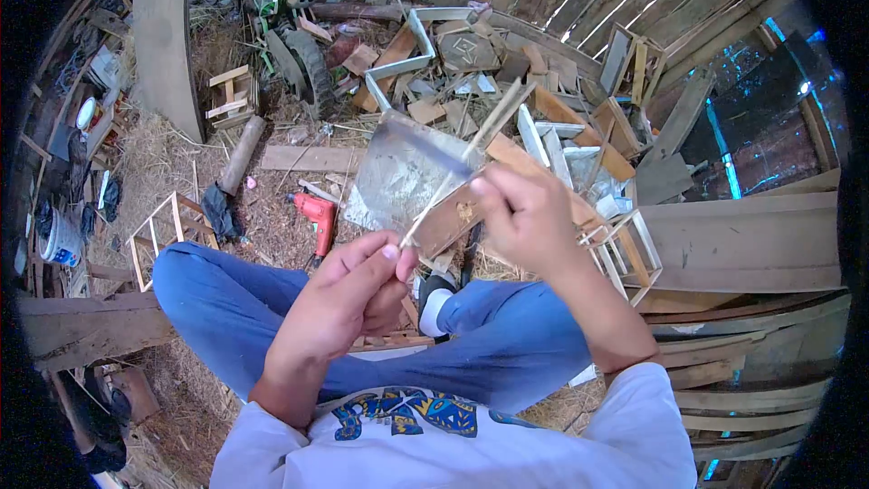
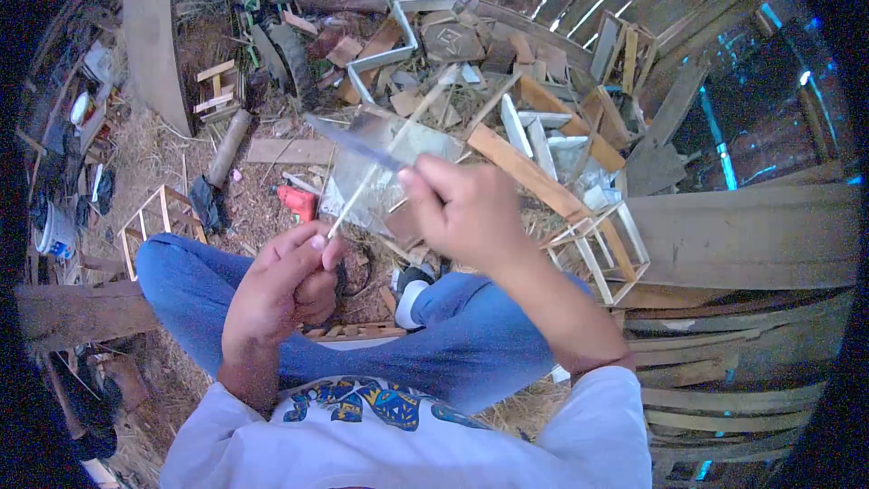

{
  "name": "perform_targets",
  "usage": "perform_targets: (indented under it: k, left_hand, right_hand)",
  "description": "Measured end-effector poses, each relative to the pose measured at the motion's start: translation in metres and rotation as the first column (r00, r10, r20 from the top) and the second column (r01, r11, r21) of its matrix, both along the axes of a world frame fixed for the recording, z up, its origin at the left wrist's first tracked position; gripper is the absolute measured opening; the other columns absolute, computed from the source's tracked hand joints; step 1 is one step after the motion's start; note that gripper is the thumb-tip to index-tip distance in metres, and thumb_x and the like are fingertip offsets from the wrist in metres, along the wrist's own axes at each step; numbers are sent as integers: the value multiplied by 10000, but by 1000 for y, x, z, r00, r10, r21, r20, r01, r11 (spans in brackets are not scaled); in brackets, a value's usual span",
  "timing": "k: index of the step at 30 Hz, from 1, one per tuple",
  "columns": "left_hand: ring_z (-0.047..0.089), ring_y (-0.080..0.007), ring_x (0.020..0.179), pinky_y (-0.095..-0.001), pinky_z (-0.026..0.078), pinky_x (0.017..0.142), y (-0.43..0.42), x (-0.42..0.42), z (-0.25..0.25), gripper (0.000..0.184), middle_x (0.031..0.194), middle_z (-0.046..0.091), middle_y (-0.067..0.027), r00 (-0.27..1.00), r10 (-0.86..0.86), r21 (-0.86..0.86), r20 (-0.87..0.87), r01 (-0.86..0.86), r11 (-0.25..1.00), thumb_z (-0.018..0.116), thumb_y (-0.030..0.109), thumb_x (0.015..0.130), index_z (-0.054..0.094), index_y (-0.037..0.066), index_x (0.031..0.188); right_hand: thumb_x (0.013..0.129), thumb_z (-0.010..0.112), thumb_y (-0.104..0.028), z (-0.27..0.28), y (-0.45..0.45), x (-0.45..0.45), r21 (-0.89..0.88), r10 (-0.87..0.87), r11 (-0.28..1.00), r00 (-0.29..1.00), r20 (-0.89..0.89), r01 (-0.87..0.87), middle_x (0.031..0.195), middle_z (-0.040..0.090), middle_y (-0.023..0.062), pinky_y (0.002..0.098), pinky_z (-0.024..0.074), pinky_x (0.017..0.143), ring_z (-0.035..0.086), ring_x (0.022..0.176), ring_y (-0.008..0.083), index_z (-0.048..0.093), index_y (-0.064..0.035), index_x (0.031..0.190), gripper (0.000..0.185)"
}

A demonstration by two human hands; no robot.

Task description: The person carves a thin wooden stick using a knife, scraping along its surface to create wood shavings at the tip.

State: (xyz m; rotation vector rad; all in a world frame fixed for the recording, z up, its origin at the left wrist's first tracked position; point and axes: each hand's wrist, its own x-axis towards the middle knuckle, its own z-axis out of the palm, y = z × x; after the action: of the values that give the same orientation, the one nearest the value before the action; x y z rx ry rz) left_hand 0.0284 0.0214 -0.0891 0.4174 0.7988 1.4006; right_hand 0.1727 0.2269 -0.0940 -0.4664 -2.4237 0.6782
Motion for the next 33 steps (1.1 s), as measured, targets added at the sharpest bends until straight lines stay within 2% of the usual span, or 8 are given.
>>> perform_targets:
  k: [2,7,10,14,18,28,30,33]
  left_hand:
    - [217,-30,455,-250,185,423,0,1,-2,255,594,288,96,996,83,-22,-45,-84,996,428,288,1138,521,98,995]
    - [223,-28,458,-246,190,422,3,1,-3,256,597,307,95,993,93,-4,-70,-94,996,430,278,1138,527,94,989]
    - [230,-29,459,-243,201,420,-1,1,-3,252,595,316,93,993,95,-21,-67,-97,995,428,272,1139,526,93,991]
    - [244,-30,458,-242,213,418,0,0,-5,246,593,320,90,994,85,-30,-74,-87,996,426,262,1138,527,92,991]
    - [250,-31,454,-242,214,414,0,4,-3,246,591,325,88,986,125,-38,-108,-130,991,423,255,1138,528,90,989]
    - [245,-20,451,-235,202,409,4,5,-9,251,595,340,95,973,168,0,-158,-170,986,431,261,1139,539,87,993]
    - [249,-19,454,-235,203,411,1,5,-11,251,598,344,94,971,163,-16,-175,-168,986,433,262,1139,542,87,995]
    - [267,-20,477,-236,208,430,4,7,-10,239,614,357,91,974,182,-13,-134,-185,983,438,255,1135,551,88,1006]
  right_hand:
    - [1005,636,-270,13,10,-1,-182,-125,974,991,55,133,588,559,164,471,436,506,597,533,392,599,-81,761,310]
    - [1024,615,-275,1,-12,0,-5,78,997,996,45,-78,544,519,158,438,425,487,549,471,349,606,-65,783,320]
    - [990,651,-297,8,17,-5,-158,-128,977,987,98,143,557,540,155,451,437,485,574,486,352,620,-92,780,295]
    - [1000,641,-292,-8,-19,-4,31,94,995,995,14,-94,587,563,152,446,438,474,599,511,349,614,-81,759,322]
    - [953,679,-292,4,2,-4,-53,-109,992,988,112,116,605,604,130,454,473,501,632,544,339,645,-124,770,251]
    - [971,666,-289,-2,-18,-1,119,66,989,985,162,-86,622,622,137,457,472,495,630,541,354,670,-112,812,238]
    - [971,669,-300,-9,-9,-3,-86,-33,996,997,76,39,595,594,133,465,458,486,617,524,347,634,-107,767,283]
    - [980,664,-321,-3,-21,-1,-31,10,1000,993,116,-7,567,566,138,474,443,479,605,520,362,603,-91,745,335]
